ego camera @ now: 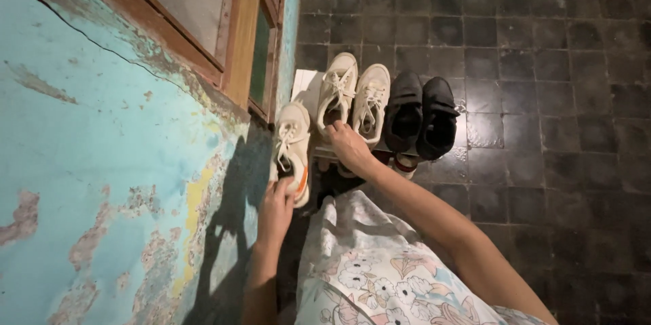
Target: Organize and arrange several pairs of shoes on a small shelf.
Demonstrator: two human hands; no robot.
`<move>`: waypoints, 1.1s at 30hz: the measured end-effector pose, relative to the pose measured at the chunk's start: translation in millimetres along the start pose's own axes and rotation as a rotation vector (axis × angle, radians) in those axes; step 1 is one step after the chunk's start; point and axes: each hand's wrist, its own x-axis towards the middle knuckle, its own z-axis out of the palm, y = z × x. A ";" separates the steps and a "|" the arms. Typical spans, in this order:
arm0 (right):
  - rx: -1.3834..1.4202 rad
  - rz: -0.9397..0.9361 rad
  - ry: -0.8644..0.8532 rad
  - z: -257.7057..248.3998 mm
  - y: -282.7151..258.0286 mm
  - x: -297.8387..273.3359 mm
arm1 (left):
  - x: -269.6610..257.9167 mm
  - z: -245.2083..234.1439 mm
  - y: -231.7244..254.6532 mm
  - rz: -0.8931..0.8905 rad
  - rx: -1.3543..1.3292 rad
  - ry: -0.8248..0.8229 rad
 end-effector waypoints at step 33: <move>-0.036 -0.090 0.010 2.5 9.3 -0.3 | -38.1 81.4 -42.8 -0.013 0.152 -0.126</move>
